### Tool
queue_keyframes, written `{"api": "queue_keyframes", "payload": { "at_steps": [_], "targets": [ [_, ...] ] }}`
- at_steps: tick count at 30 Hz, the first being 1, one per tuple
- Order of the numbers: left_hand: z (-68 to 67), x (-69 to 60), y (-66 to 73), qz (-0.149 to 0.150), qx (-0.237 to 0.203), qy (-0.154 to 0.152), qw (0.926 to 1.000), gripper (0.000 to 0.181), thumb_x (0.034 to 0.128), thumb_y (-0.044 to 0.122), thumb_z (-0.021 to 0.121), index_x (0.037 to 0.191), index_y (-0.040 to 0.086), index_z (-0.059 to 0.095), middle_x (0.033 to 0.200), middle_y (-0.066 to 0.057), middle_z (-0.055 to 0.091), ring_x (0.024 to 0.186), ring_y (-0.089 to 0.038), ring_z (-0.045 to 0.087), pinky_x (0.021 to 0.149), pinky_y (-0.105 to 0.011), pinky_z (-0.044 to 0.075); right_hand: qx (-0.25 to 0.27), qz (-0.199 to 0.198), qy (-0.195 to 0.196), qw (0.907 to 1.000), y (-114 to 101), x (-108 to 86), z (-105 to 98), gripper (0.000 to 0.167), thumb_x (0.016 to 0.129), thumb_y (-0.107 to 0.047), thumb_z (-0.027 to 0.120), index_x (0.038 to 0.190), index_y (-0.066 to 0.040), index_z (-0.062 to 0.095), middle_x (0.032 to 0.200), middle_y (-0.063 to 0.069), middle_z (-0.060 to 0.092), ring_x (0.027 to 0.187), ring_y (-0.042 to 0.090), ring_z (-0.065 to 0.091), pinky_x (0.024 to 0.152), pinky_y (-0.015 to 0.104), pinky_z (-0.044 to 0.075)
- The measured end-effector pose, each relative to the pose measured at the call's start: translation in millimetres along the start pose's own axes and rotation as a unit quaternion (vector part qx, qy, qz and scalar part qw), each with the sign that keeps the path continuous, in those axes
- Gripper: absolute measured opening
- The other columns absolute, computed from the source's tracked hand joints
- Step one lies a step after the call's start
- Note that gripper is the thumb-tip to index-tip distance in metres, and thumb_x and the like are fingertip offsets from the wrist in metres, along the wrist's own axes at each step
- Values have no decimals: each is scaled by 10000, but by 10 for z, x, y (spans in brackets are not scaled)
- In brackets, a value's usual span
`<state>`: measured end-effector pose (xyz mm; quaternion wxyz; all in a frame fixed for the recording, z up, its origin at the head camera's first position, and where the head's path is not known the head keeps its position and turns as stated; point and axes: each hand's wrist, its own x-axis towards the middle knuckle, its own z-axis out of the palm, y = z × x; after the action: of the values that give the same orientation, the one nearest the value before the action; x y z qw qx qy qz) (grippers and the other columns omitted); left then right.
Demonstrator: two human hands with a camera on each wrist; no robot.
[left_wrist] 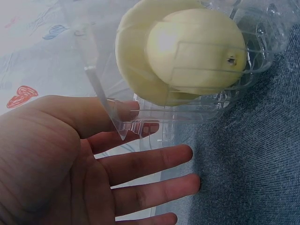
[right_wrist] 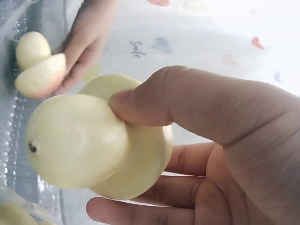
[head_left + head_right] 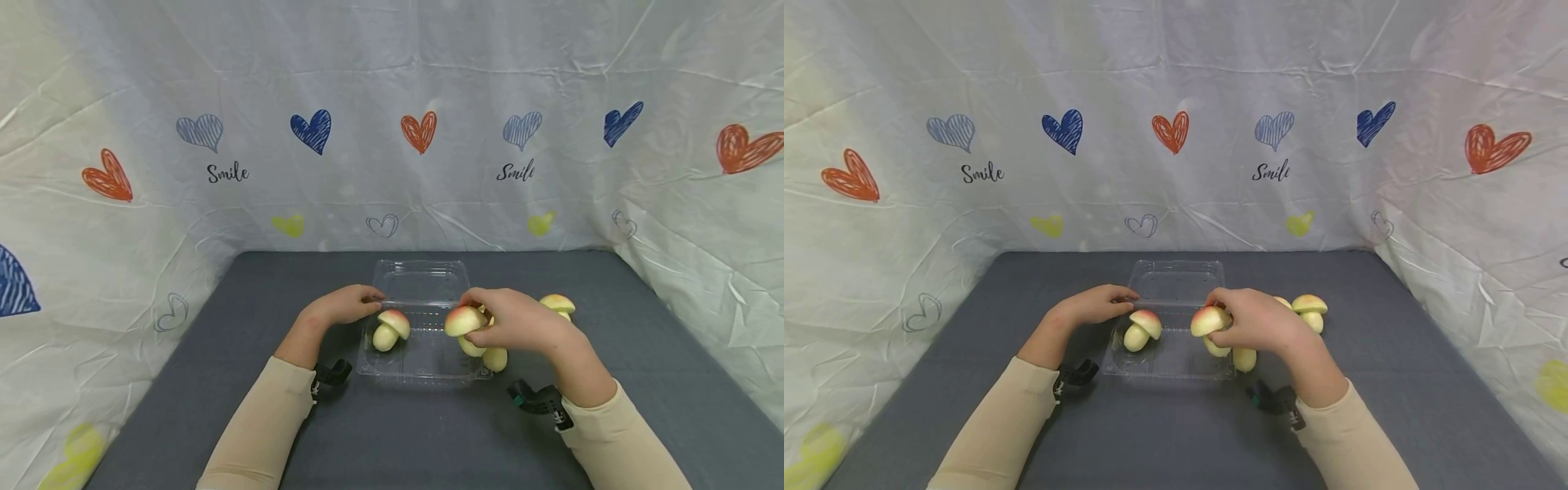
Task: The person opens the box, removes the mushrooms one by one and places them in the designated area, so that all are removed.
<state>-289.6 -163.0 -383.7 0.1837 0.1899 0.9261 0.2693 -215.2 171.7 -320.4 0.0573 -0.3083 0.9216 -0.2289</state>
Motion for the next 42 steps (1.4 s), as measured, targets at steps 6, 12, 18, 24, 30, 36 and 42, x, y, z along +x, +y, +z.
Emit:
{"api": "queue_keyframes", "payload": {
  "at_steps": [6,12,18,24,30,36,42],
  "targets": [
    [2,-3,0,-27,-21,5,10000,422,1102,276,514,1488,109,548,1453,-138,553,1312,-331,543,998,-490,515,184,216,-148,9995,32,-37,-62,371,870,-181,742,1233,-134,677,968,-58,656,803,152,577,701,352,495],
    [3,3,7,-44,-25,17,10000,423,1101,281,515,1488,114,550,1457,-140,550,1315,-334,540,998,-496,514,272,412,-285,9984,90,-85,-118,349,894,-226,773,1205,-99,679,1052,-11,669,831,157,579,704,343,501],
    [7,14,19,-18,-27,22,10000,423,1101,285,513,1489,120,550,1457,-138,551,1314,-331,542,998,-495,514,247,689,-350,9967,134,-167,-201,381,894,-336,794,1150,-79,676,1118,32,678,878,149,598,725,342,507],
    [11,28,1,-39,-25,0,10000,426,1100,291,516,1492,126,546,1452,-136,555,1303,-324,551,991,-488,519,383,840,-382,9950,203,-218,-248,406,881,-318,815,1156,-53,675,1100,38,671,895,171,598,729,349,513],
    [13,23,-14,-26,-2,3,10000,429,1100,298,517,1493,129,547,1440,-136,563,1291,-322,560,983,-486,523,417,1020,-476,9928,290,-243,-268,420,862,-291,833,1147,-31,667,1075,43,665,903,182,592,740,357,507],
    [13,17,-9,-61,-30,-11,10000,434,1098,303,522,1495,128,545,1443,-134,561,1291,-319,561,985,-486,523,489,1254,-602,9891,375,-313,-316,451,845,-265,841,1142,7,640,1061,65,652,912,205,590,760,376,505],
    [2,18,-9,-55,10,-5,10000,431,1099,311,517,1491,135,549,1451,-133,555,1297,-321,556,987,-484,523,462,1796,-864,9788,460,-369,-380,531,849,-273,827,1183,74,604,1106,130,634,955,265,595,778,430,521]
  ]
}}
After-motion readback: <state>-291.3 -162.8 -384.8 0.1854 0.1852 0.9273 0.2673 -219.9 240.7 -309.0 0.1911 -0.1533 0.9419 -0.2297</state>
